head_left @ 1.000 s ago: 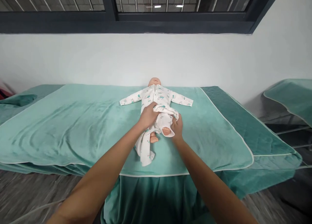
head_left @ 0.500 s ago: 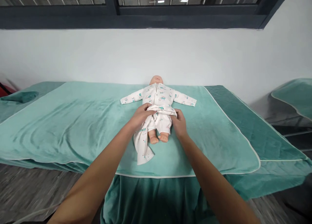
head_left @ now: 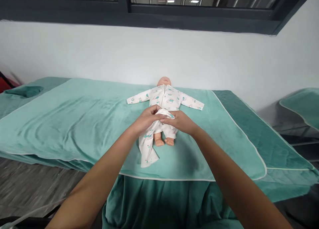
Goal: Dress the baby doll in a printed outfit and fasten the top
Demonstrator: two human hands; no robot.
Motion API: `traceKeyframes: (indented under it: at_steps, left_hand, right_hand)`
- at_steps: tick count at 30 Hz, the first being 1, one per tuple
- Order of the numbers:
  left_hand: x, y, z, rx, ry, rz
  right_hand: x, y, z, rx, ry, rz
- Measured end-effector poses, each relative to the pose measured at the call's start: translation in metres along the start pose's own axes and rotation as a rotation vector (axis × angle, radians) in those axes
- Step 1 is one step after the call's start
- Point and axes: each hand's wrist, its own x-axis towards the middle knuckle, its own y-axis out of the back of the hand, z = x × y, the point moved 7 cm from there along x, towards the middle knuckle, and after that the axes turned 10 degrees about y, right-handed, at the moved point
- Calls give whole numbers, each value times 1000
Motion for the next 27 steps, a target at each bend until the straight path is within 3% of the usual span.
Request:
traceKeyframes:
  at_steps: [5, 10, 15, 20, 27]
  left_hand:
    - [-1, 4, 2, 52, -40, 56]
    - [-1, 11, -1, 91, -47, 88]
    - [4, 24, -8, 41, -61, 183]
    - [13, 20, -11, -24, -117, 237]
    - [16, 13, -12, -81, -109, 242]
  right_hand:
    - [-2, 1, 3, 34, 67, 77]
    - [-4, -4, 12, -61, 8, 84]
    - [1, -10, 4, -37, 32, 51]
    - [10, -18, 11, 14, -50, 31]
    - [16, -22, 22, 93, -102, 132]
